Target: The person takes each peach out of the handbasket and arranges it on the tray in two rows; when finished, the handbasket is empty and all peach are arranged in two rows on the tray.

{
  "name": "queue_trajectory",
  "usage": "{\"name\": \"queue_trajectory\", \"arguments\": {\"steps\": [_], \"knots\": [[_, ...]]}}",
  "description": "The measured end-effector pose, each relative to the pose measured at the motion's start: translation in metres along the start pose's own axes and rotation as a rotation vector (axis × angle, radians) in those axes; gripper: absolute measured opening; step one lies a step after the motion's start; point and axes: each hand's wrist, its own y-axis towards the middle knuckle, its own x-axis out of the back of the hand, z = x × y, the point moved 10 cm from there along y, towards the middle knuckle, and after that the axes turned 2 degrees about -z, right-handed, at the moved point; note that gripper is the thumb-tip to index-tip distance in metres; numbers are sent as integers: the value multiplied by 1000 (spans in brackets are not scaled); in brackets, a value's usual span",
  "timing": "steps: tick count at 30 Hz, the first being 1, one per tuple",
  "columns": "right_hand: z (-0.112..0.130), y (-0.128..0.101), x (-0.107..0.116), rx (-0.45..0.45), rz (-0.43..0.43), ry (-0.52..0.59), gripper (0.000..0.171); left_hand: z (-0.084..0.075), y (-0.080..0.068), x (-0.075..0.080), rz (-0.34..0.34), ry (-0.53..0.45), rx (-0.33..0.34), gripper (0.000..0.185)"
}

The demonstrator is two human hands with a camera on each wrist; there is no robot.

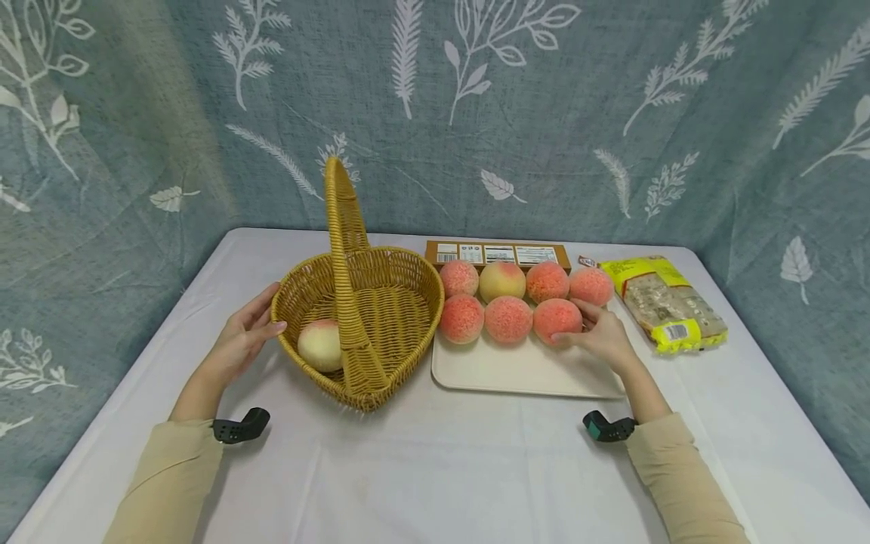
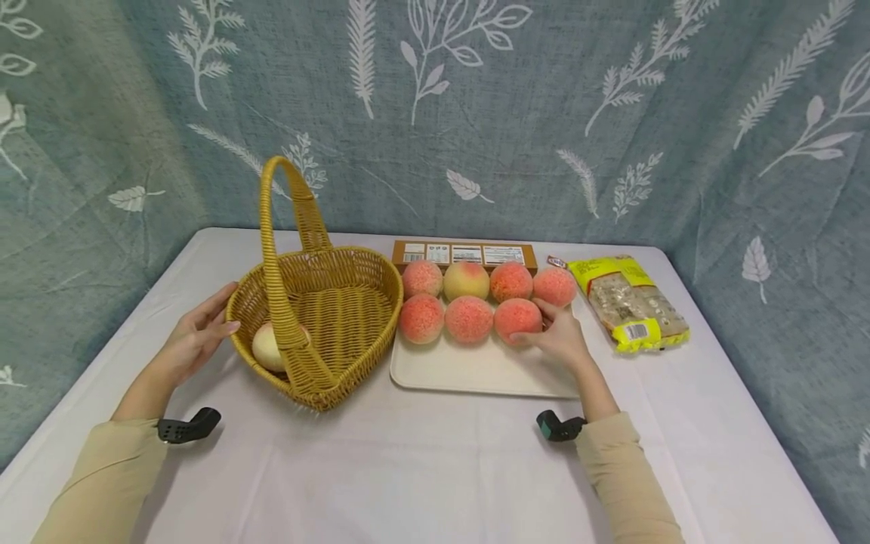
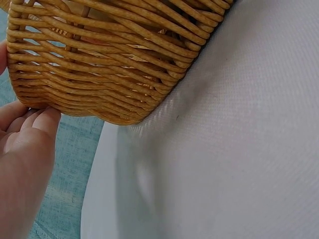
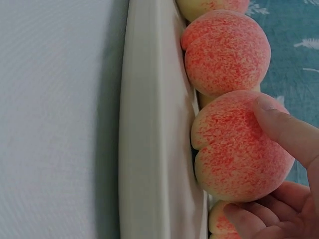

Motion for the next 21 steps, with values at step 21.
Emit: {"name": "queue_trajectory", "arguments": {"steps": [21], "knots": [[55, 1, 3, 131, 10, 166, 80, 0, 0, -2, 6, 12, -1, 76]]}}
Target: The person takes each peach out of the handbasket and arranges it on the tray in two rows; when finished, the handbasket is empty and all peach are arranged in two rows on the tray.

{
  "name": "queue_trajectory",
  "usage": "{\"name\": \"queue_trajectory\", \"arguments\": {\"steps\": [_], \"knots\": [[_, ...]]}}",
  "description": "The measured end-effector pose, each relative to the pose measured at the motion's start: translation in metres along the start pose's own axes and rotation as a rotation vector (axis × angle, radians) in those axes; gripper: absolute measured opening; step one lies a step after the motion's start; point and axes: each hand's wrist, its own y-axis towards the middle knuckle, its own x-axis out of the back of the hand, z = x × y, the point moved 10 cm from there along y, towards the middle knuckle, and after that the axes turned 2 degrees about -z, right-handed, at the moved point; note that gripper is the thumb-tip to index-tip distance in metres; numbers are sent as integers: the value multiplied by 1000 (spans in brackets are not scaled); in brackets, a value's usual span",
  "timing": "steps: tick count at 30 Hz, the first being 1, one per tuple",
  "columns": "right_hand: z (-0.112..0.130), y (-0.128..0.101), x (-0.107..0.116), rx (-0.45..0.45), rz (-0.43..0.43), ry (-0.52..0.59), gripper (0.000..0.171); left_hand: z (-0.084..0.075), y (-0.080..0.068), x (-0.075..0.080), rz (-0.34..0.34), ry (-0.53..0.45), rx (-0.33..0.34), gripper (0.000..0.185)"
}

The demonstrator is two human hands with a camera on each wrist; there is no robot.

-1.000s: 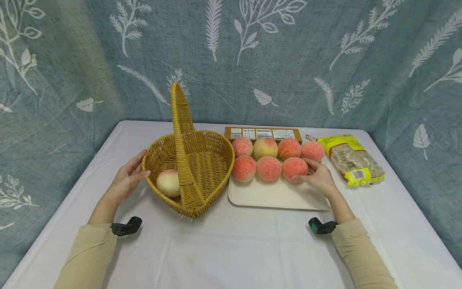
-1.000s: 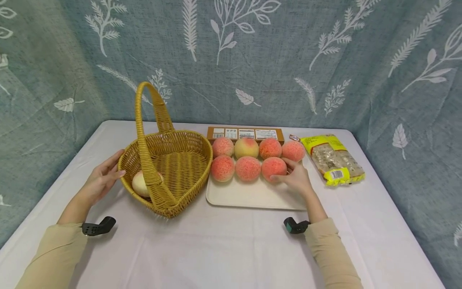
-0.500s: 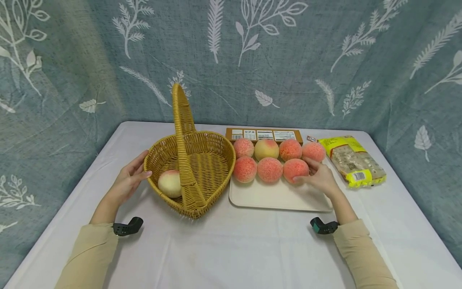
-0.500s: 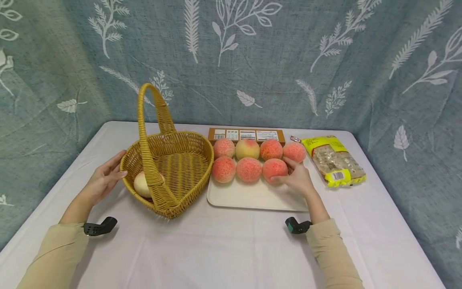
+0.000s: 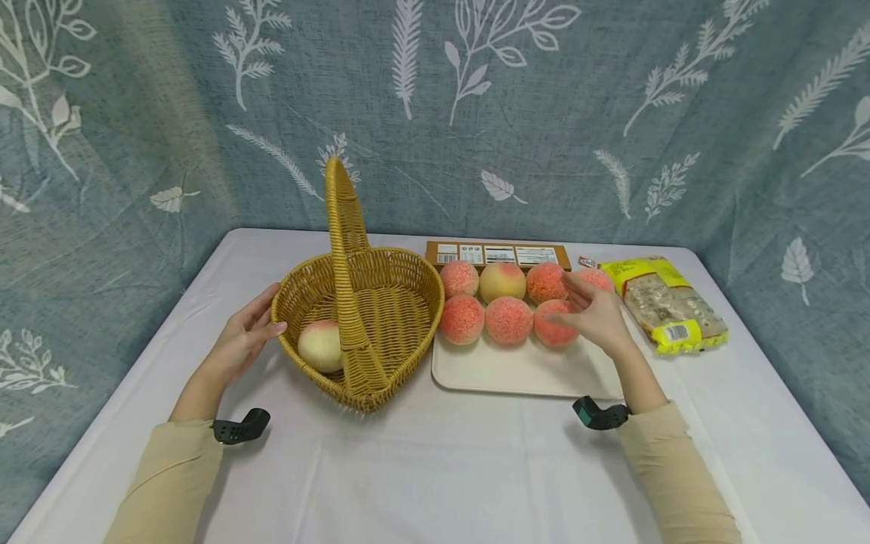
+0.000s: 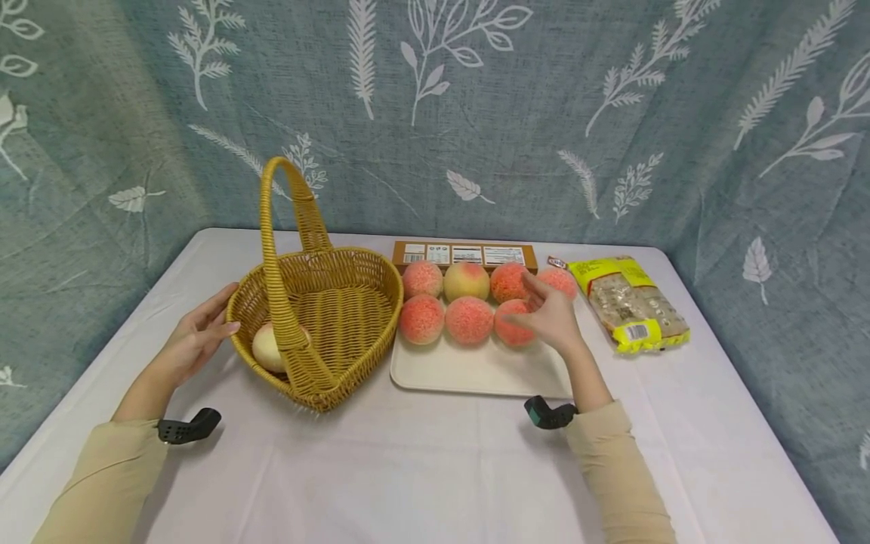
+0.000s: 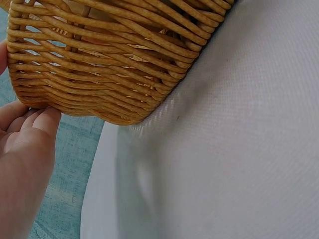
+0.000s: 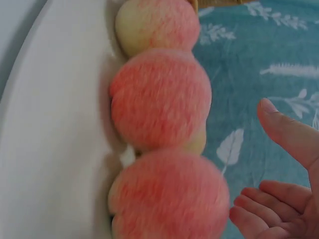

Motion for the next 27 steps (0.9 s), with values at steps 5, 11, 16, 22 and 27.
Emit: {"name": "queue_trajectory", "arguments": {"steps": [5, 11, 16, 22, 27], "knots": [[24, 7, -27, 74, 57, 19, 79, -1, 0, 0, -1, -3, -3, 76], [52, 13, -65, 153, 138, 56, 77, 0, 0, 1, -6, 1, 2, 75], [71, 16, -100, 175, 196, 50, 79, 0, -1, 3, -12, -2, 1, 75], [91, 16, -141, 197, 288, 65, 83, -1, -2, 3, -13, 23, -15, 74], [104, 18, -162, 208, 350, 34, 83, 0, -1, 2, -6, 19, -8, 75]]}}
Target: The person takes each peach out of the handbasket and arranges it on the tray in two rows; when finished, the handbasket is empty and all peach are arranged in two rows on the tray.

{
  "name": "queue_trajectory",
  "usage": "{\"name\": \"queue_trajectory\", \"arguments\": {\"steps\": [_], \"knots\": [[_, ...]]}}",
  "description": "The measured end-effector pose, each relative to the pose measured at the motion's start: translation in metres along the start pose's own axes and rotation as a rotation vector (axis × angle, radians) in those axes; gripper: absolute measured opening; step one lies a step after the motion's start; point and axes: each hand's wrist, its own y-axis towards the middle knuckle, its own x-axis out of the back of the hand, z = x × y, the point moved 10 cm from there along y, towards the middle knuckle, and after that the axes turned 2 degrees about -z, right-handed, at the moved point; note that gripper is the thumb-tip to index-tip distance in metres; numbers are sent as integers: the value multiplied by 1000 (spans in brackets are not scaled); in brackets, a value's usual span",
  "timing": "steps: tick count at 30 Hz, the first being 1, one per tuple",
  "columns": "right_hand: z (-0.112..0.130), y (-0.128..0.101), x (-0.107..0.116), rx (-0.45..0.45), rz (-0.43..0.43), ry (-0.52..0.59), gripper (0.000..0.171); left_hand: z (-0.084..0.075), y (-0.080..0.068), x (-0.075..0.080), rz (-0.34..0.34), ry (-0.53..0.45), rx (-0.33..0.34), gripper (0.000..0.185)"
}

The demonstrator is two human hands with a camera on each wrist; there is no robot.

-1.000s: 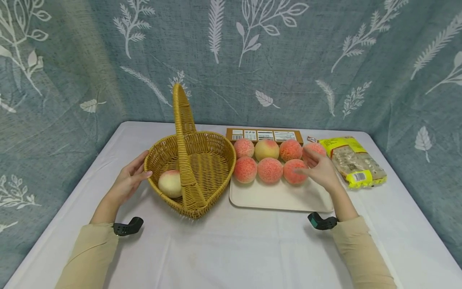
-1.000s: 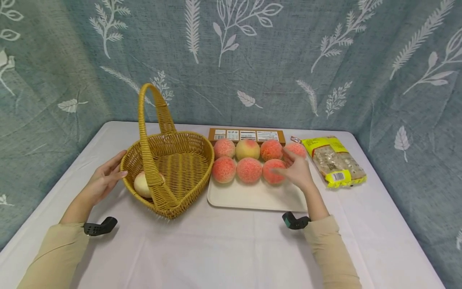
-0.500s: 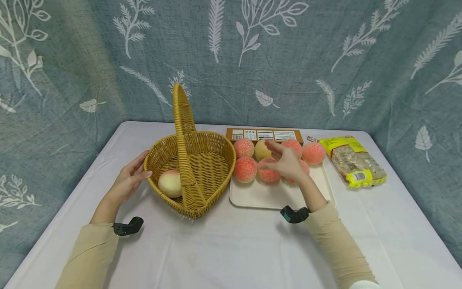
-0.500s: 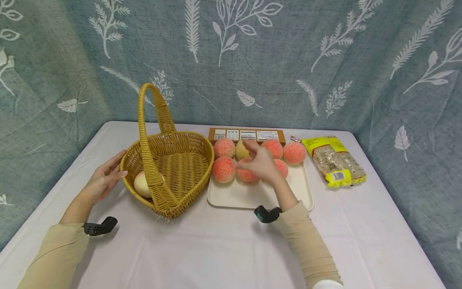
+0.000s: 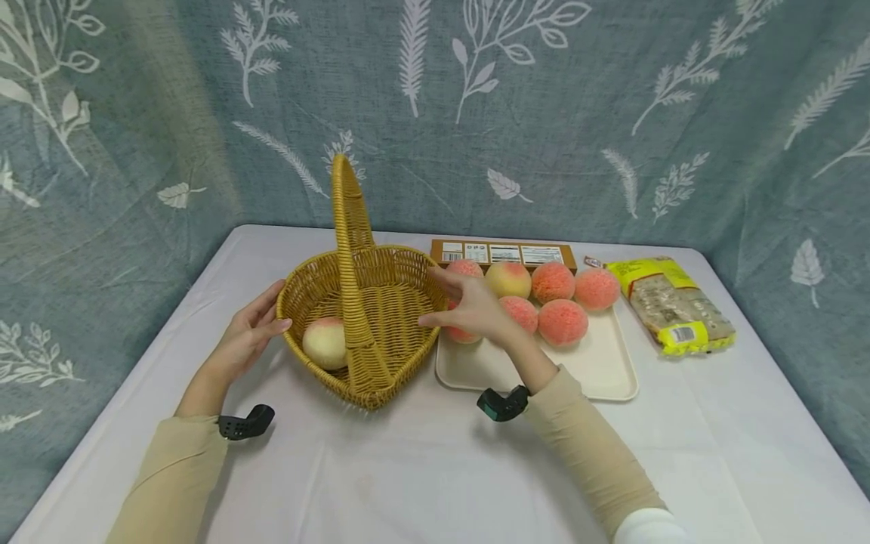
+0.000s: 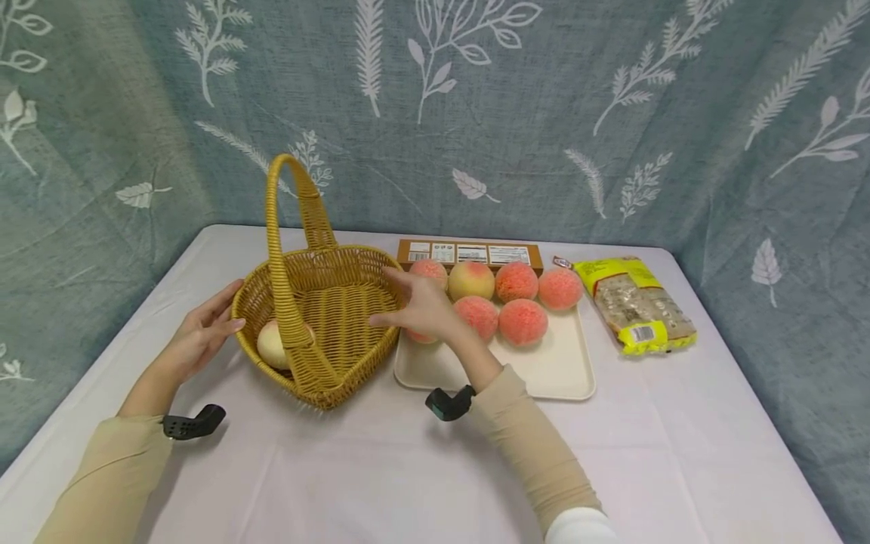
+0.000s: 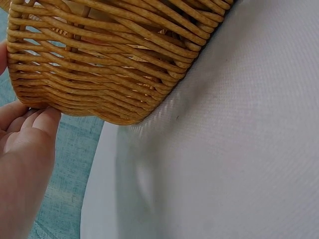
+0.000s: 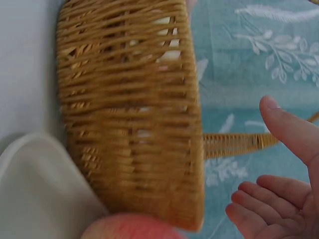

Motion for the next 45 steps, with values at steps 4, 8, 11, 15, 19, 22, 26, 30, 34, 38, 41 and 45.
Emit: {"name": "queue_trajectory", "arguments": {"steps": [4, 8, 11, 15, 19, 22, 26, 30, 34, 38, 41, 45], "knots": [[13, 10, -14, 63, 68, -94, 81, 0, 1, -1, -1, 6, 8, 75], [24, 19, -32, 88, 138, -187, 80, 0, 2, -1, -3, 12, 16, 75], [28, 26, -46, 78, 192, -243, 80, 0, 2, 0, -4, 9, 15, 75], [33, 34, -62, 85, 276, -304, 76, 0, 3, -1, -6, 4, 10, 74], [36, 40, -73, 96, 349, -399, 70, 0, 4, -1, -7, 14, 10, 74], [36, 44, -81, 96, 388, -457, 66, 0, 4, -1, -10, 24, 10, 75], [38, 48, -91, 89, 422, -497, 62, -1, 4, -1, -10, 20, 5, 75], [42, 50, -100, 117, 424, -539, 42, 0, 4, -2, -8, 9, 5, 75], [46, 51, -106, 153, 430, -543, 17, 0, 3, -2, -8, 2, 11, 75], [49, 51, -111, 192, 454, -531, 25, -1, 3, -1, -12, 2, 13, 75], [51, 52, -114, 210, 476, -528, 27, -2, 3, 0, -14, -5, 12, 75], [50, 54, -121, 207, 505, -548, 24, -2, 3, -1, -11, -12, 13, 76]]}}
